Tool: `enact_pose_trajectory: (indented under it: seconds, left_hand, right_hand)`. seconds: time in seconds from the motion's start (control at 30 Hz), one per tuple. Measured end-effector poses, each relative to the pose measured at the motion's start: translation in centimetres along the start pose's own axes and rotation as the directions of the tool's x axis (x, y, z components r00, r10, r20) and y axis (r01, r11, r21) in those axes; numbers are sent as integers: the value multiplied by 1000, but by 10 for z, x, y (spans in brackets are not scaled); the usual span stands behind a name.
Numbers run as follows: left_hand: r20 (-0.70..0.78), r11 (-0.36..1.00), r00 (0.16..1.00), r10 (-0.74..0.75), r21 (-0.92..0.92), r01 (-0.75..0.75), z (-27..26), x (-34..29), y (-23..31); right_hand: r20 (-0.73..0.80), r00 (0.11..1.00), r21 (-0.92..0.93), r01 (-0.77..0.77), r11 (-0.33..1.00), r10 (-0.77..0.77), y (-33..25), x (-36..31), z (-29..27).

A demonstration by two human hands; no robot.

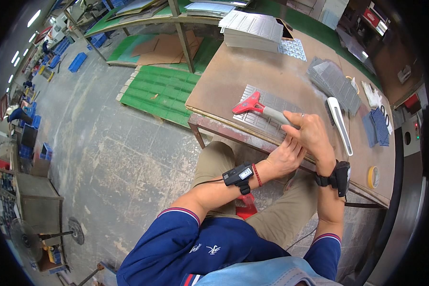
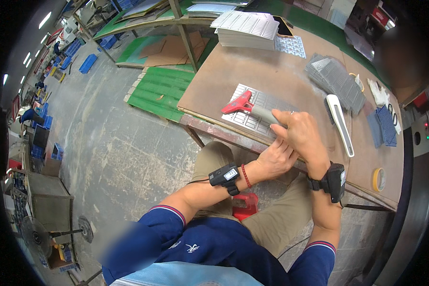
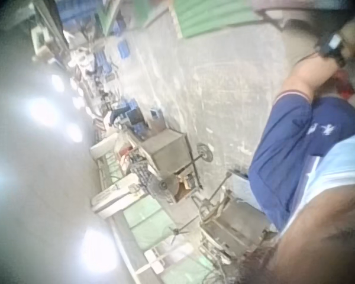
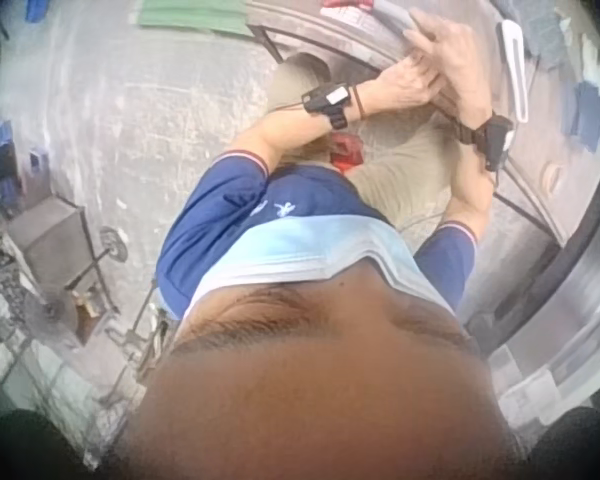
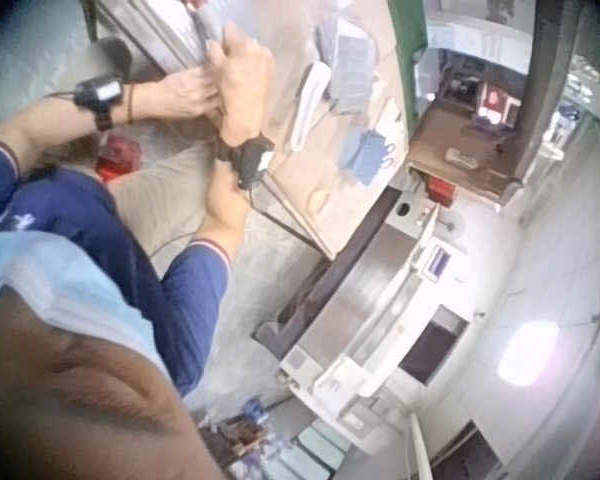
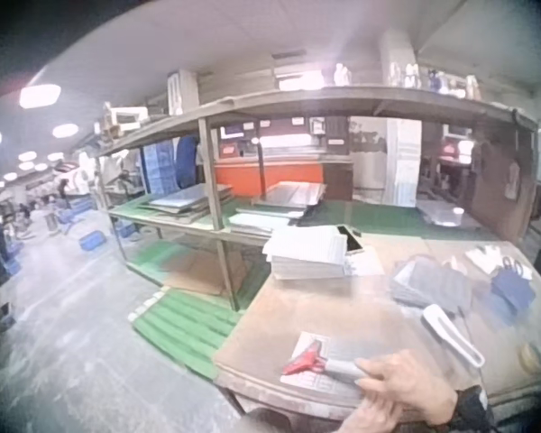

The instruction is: Cleaning and scraping small rectangular metal plates on a workbench using a brush and a scraper.

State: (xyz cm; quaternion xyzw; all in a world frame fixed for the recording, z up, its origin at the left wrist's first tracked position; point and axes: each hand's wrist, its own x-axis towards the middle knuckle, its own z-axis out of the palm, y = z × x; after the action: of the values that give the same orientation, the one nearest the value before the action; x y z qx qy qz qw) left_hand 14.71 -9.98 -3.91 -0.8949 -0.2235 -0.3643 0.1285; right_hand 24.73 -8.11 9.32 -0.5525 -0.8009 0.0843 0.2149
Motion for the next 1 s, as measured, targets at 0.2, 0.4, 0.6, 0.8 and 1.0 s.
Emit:
enact_pose_trajectory:
  seconds: [0.2,0.4,0.6,0.8,1.0]
  left_hand:
    - [28,1000,999,-18,-8,19,5,-5,4]
    - [-2,1000,1000,-18,0,18,3,0,0]
    - [34,1000,999,-24,16,24,6,-3,1]
    - [11,1000,1000,0,-1,0,3,-2,-1]
    - [30,1000,999,-16,20,16,6,-2,0]
  right_hand:
    - [-124,991,-34,45,998,-49,9,-30,-2]
    - [-72,997,-45,3,999,-7,7,17,8]
    - [-37,999,-122,-14,992,10,14,-13,-5]
    - [-75,997,-177,17,984,-31,23,36,28]
    - [-136,991,-122,-12,992,-4,24,30,25]
